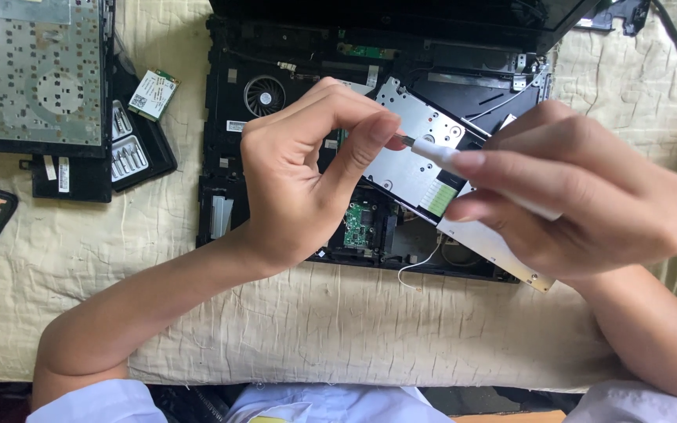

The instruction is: Repairing a laptop by manipulating internal components such as the optical drive and hard drive using a small tool.

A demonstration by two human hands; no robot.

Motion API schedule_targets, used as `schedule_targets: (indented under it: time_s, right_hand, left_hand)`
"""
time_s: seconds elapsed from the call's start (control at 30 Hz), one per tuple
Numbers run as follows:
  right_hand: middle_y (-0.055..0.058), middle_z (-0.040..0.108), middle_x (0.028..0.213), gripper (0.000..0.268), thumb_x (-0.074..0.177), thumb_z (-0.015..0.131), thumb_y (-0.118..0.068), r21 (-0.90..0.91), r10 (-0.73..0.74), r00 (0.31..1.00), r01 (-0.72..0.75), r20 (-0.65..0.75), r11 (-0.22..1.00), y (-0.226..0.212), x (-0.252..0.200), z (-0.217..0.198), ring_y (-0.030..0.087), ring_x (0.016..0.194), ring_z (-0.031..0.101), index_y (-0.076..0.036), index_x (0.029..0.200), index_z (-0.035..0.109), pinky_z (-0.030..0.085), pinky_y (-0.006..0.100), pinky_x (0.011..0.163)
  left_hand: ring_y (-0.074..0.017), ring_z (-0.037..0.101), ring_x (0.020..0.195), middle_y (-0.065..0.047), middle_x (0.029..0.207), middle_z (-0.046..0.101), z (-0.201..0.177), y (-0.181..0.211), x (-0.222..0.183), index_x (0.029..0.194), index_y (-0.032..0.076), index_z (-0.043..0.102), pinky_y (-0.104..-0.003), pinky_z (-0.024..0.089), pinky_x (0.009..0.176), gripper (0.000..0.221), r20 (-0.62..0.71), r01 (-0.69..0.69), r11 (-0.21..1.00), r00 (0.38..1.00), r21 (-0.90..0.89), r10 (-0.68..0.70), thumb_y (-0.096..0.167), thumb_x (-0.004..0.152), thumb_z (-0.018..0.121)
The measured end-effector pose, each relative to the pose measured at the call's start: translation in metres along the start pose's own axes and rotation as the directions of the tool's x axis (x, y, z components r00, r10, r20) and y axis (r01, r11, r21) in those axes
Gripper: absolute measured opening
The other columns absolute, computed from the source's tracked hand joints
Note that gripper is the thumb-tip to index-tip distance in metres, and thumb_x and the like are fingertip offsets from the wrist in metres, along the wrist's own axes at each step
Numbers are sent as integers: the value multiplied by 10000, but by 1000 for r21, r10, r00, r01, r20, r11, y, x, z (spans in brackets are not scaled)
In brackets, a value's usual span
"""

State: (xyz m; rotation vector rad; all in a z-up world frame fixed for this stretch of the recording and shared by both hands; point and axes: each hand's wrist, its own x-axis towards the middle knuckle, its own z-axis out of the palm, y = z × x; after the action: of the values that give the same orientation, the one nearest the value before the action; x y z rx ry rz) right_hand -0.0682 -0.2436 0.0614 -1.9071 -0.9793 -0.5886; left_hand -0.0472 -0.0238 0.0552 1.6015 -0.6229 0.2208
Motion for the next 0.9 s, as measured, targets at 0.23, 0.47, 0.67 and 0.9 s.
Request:
schedule_targets:
  time_s: [0.23,0.47,0.67,0.9]
  right_hand:
    - [189,604,816,208,919,839,20,-139,-126,982,146,140,979,-6,7,-6,292,662,577,144,1037,721,487,349,601]
    - [167,644,782,264,920,864,5,-163,-98,985,121,141,979,-12,5,-6,264,624,580,145,1059,689,525,343,588]
    - [326,717,867,270,882,768,21,-22,-68,995,69,67,997,-3,8,-2,320,622,660,225,982,622,525,358,575]
    - [267,663,746,288,887,730,-51,-1,26,1000,-26,-11,1000,3,0,0,280,577,606,200,1001,645,478,352,559]
  left_hand:
    - [-204,631,804,-96,849,689,-1,1,0,883,-12,666,-296,515,754,281,13,99,995,995,-17,-99,181,1053,551]
    - [-230,668,804,-132,856,704,-1,1,-1,898,-27,672,-324,516,781,251,14,57,996,998,-61,-57,164,1033,583]
    - [-235,687,815,-136,875,710,-3,-1,1,925,-28,684,-321,530,782,222,39,27,999,999,-35,-26,146,1032,596]
    - [-305,662,1277,-189,1369,673,-17,17,2,1290,-10,611,-408,503,1001,812,88,112,987,989,112,-122,619,1090,138]
